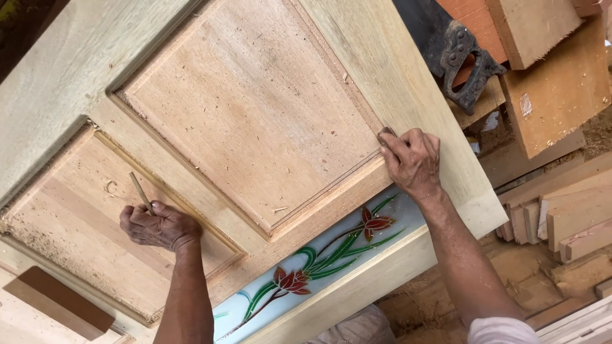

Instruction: Tapping decorative trim into place with a hammer and then sanding the wooden door panels to smooth the surface.

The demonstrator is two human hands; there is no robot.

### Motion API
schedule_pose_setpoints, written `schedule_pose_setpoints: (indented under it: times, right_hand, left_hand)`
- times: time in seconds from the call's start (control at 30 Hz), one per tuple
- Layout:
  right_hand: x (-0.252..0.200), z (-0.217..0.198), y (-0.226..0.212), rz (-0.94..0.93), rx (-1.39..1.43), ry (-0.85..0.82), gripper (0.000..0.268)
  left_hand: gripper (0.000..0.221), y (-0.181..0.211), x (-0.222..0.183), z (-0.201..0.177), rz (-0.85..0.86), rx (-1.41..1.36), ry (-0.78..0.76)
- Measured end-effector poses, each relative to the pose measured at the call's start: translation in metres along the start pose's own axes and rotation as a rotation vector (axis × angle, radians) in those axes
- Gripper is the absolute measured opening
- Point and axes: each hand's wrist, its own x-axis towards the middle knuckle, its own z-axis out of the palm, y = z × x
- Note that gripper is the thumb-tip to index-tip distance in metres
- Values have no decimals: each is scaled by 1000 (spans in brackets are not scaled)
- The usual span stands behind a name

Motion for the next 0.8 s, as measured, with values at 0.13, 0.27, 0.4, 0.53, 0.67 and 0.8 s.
schedule_pose_setpoints:
  times: [0.13,0.27,0.4,0.53,0.67,0.8]
  right_hand:
    - [-12,-4,3,-25,2,40,17]
    - [-14,1,4,-44,-2,78,16]
    - [-12,0,1,-97,-41,77,26]
    - [-2,3,-2,-123,-21,102,30]
    - [26,12,-12,-117,-24,106,21]
    - [28,11,-7,-148,-12,143,28]
  left_hand:
    - [24,-10,-2,3,20,-12,9]
    - [23,-10,-1,5,28,-20,15]
    - [14,49,11,-29,76,-44,66]
    - [14,52,12,-29,50,-37,60]
    - [16,49,12,-31,71,-52,43]
    - [15,50,15,-35,102,-63,22]
